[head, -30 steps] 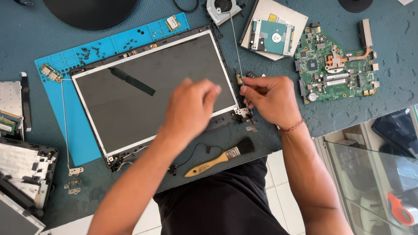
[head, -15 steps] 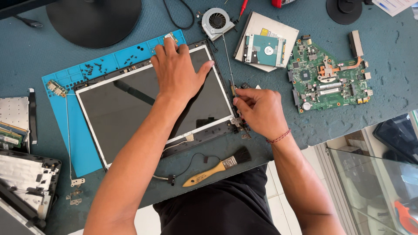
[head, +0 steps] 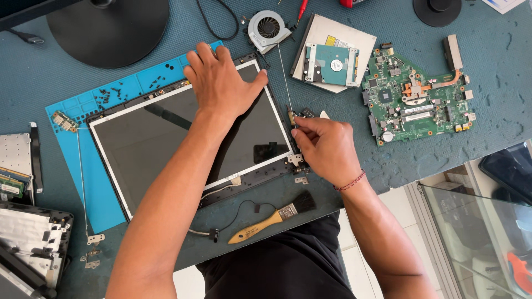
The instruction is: The person assembles a laptop screen by attaching metal brackets to the corners using screws. They use a brush to clean the brackets and a screwdriver to tighten the screws, working methodically around the screen frame.
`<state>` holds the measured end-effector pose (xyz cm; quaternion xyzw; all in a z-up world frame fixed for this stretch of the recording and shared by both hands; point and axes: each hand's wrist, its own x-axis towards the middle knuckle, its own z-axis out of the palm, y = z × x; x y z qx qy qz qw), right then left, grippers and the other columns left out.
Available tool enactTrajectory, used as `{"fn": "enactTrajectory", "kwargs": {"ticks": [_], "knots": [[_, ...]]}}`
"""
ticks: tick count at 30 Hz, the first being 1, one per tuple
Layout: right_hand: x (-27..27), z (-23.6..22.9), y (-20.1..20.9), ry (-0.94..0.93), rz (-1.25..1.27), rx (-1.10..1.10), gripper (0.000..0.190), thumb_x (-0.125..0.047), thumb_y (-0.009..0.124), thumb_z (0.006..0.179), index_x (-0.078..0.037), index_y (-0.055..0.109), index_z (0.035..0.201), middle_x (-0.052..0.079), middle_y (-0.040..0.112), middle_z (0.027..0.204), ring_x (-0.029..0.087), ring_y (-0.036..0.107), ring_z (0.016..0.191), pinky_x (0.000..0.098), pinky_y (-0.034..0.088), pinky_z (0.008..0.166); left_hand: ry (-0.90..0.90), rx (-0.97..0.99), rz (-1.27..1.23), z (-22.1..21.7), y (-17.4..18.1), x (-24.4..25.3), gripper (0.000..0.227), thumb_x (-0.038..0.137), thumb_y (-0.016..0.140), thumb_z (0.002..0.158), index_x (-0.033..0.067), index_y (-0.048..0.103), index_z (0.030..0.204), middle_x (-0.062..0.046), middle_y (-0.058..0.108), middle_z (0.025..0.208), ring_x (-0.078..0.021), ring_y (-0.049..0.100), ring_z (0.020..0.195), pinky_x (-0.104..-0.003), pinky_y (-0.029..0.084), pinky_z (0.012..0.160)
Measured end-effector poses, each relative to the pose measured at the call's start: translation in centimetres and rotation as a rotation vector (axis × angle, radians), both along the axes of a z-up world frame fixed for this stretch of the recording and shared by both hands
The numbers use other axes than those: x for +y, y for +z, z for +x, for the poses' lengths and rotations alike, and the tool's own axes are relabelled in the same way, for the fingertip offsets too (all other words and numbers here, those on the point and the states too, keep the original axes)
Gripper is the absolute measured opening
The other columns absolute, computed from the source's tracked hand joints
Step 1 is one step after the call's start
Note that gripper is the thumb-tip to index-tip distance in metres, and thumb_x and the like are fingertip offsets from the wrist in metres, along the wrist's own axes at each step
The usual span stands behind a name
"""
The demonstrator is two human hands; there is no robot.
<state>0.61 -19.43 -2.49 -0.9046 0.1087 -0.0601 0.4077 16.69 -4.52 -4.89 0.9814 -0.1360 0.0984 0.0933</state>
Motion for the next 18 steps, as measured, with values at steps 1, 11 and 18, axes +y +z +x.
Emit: {"fn": "enactTrajectory", "kwargs": {"ticks": [1, 11, 18], "knots": [[0.0, 0.0, -0.1, -0.002, 0.002, 0.001, 0.023, -0.014, 0.069, 0.081, -0.009, 0.073, 0.103, 0.003, 0.074, 0.078, 0.010, 0.065, 0.060, 0.0238, 0.052, 0.066, -0.002, 0.001, 0.002, 0.0, 0.1, 0.0, 0.075, 0.075, 0.066, 0.072, 0.0029, 0.055, 0.091, -0.012, 0.042, 0.100, -0.0328, 0.037, 0.089, -0.044, 0.034, 0.072], [0.1, 1.0, -0.5, 0.051, -0.018, -0.073, 0.021, -0.014, 0.068, 0.083, -0.010, 0.073, 0.103, 0.002, 0.073, 0.080, 0.014, 0.064, 0.062, 0.0276, 0.050, 0.066, -0.101, 0.050, -0.028, 0.6, 2.1, 0.8, 0.070, 0.070, 0.062, 0.078, 0.0019, 0.054, 0.090, -0.013, 0.064, 0.082, -0.0370, 0.054, 0.082, -0.049, 0.032, 0.074], [-0.1, 1.3, -0.1, 0.093, -0.001, -0.084, 0.019, -0.014, 0.068, 0.085, -0.012, 0.074, 0.103, -0.001, 0.068, 0.073, 0.013, 0.056, 0.058, 0.0269, 0.045, 0.062, -0.212, 0.291, -0.308, 0.4, 5.0, 2.5, 0.052, 0.058, 0.066, 0.082, 0.0085, 0.060, 0.095, -0.007, 0.056, 0.091, -0.0281, 0.056, 0.080, -0.042, 0.042, 0.071]]}}
